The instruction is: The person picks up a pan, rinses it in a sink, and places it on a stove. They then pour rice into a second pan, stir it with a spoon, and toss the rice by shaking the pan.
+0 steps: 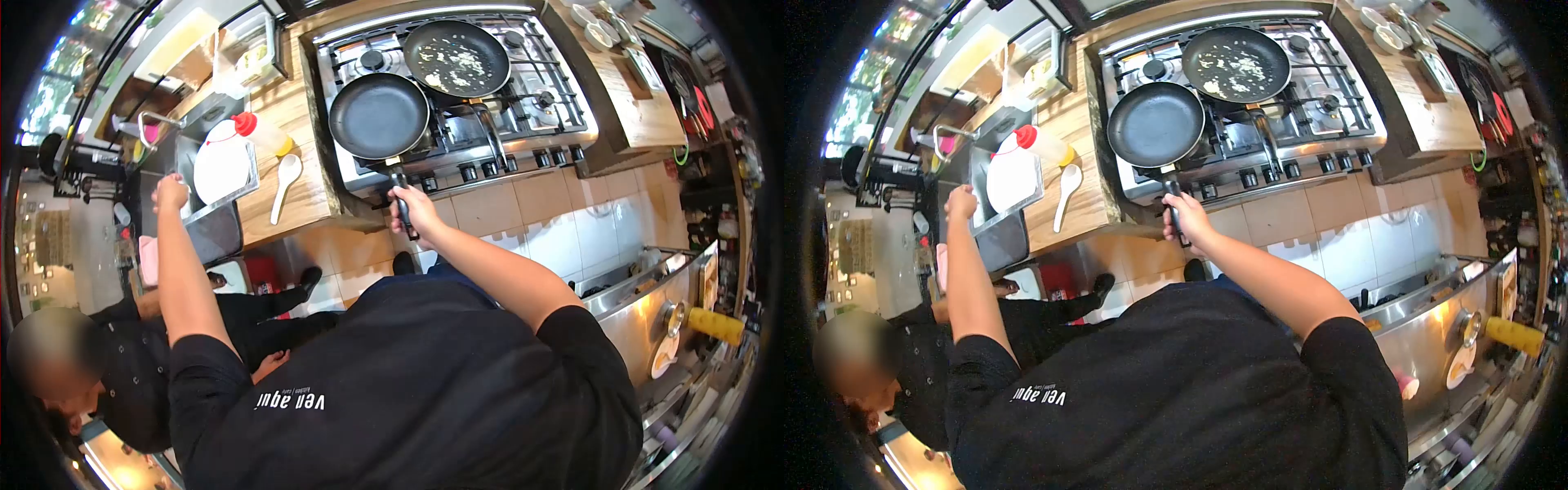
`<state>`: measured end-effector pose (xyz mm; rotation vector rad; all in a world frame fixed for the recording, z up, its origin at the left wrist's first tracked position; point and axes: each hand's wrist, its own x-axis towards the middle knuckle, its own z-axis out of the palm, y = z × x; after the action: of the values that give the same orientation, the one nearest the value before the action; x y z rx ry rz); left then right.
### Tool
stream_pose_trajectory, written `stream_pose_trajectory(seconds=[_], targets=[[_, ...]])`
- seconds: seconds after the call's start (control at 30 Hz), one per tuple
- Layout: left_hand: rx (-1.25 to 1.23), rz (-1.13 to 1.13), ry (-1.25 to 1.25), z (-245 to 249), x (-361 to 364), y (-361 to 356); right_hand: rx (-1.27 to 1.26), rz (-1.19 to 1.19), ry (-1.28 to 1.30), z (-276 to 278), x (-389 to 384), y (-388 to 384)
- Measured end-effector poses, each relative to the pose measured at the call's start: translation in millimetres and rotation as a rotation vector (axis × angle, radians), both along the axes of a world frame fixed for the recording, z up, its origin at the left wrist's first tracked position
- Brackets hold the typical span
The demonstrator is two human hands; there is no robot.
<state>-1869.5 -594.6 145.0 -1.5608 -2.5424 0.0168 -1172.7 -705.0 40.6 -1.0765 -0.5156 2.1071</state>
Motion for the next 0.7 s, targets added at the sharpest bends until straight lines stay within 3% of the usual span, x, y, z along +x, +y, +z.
stream_pose_trajectory(seconds=[0.03,0.07,0.1,0.13,0.2,0.23,0.27,0.3,0.33,0.37,0.43,0.5,0.57,0.63,0.7], targets=[[0.201,0.055,-0.018,48.9,127.5,-39.4,-0.013,-0.060,0.024,-0.3,-12.4,-3.2],[0.338,0.118,-0.043,33.6,133.7,-37.4,0.023,-0.087,-0.014,-0.1,-23.5,-4.0],[0.316,0.024,-0.081,13.2,136.7,-38.8,0.024,-0.107,0.007,-6.9,-36.4,-5.7],[0.411,-0.231,-0.225,2.1,180.4,-53.8,0.060,-0.129,0.009,-16.7,-51.0,-5.6],[0.083,-0.193,-0.692,-11.9,281.0,-78.9,0.076,-0.188,0.006,-18.0,-82.4,-7.2],[0.006,-0.311,-0.968,-39.6,311.5,-89.7,0.062,-0.225,0.003,-11.8,-95.2,-6.6],[-0.171,-0.415,-0.873,-29.3,365.4,-101.3,-0.060,-0.150,0.095,-8.5,-99.5,-4.9],[-0.177,-0.440,-1.026,-47.5,392.7,-110.3,0.000,-0.107,0.206,-2.5,-100.3,-4.9],[-0.243,-0.414,-1.002,-42.8,421.9,-119.0,0.029,-0.057,0.236,4.1,-95.5,-4.8],[-0.229,-0.602,-0.901,-46.0,436.6,-119.2,0.060,-0.008,0.265,10.6,-90.5,-5.3],[-0.299,-0.521,-0.629,-42.8,451.2,-112.0,0.052,-0.050,0.275,-0.7,-79.3,-10.1],[-0.200,-0.589,-0.556,-39.4,449.1,-107.6,0.111,-0.215,-0.094,-51.6,-61.7,-15.4],[-0.231,-0.636,-0.513,-30.6,440.9,-96.8,-0.263,-0.347,-0.182,-95.9,-39.2,-20.5],[-0.177,-0.655,-0.533,-39.3,421.6,-86.2,-0.370,-0.479,-0.014,-109.4,-22.0,-22.1],[-0.203,-0.648,-0.479,-23.6,424.3,-84.8,-0.305,-0.526,0.122,-152.5,-20.0,-11.2]])
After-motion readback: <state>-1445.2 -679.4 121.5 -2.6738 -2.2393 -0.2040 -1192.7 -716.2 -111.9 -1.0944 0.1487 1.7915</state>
